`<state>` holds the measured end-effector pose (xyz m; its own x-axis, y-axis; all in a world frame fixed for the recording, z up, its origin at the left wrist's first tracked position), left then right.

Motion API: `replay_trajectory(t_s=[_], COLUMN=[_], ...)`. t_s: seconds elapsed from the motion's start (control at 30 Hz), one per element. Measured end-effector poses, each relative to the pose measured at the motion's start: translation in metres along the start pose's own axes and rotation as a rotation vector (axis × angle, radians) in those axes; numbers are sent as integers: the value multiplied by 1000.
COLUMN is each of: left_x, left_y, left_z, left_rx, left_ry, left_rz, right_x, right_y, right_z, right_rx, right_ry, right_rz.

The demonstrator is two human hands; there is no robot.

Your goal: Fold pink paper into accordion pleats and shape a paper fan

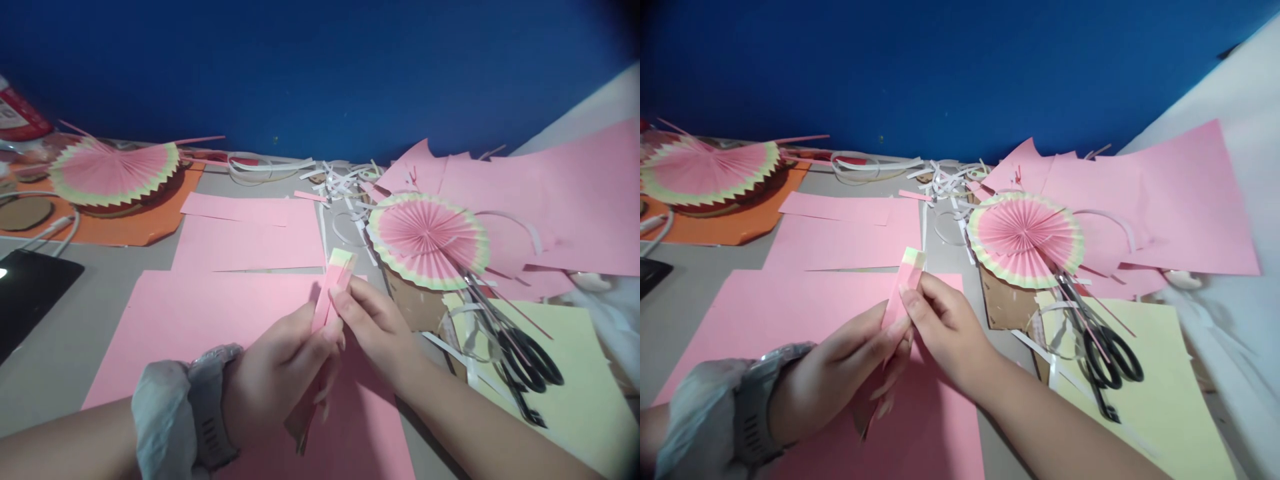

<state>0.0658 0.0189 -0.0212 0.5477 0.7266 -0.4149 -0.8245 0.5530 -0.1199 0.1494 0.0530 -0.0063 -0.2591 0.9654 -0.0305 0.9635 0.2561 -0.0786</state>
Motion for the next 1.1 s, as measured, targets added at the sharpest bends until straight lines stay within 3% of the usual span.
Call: replay_trajectory(t_s=[0.13,0.27,0.63,0.77,0.93,1.1], left_x=[-2,-4,1,2,1,2], left_y=[-2,-2,-4,-2,0,7], left_z=[-5,-11,-1,-3,-3,-4], left_rx=[81,90,97,70,26,170], left_ry=[33,43,-23,17,25,-22], left_rz=[-35,-38,-115,-63,-27,28], right_x=[0,1,0,-1,1,1], right_y=[4,4,4,5,0,9], right_z=[0,6,4,10,5,-3], right_rx=[1,-26,-52,22,65,51], right_ry=[5,-35,-27,-95,-60,48], right_rz=[54,30,64,87,-7,112])
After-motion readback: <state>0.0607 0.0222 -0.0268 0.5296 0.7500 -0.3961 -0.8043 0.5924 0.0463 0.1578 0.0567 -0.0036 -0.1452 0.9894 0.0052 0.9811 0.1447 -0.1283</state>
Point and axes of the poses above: each hand's wrist, its own x-axis towards the middle knuckle, its own y-axis out of the back of the hand, z = x × y, the point moved 7 cm from there along x, towards the middle knuckle, and after that the axes turned 15 degrees about x, right-handed, at the moved point
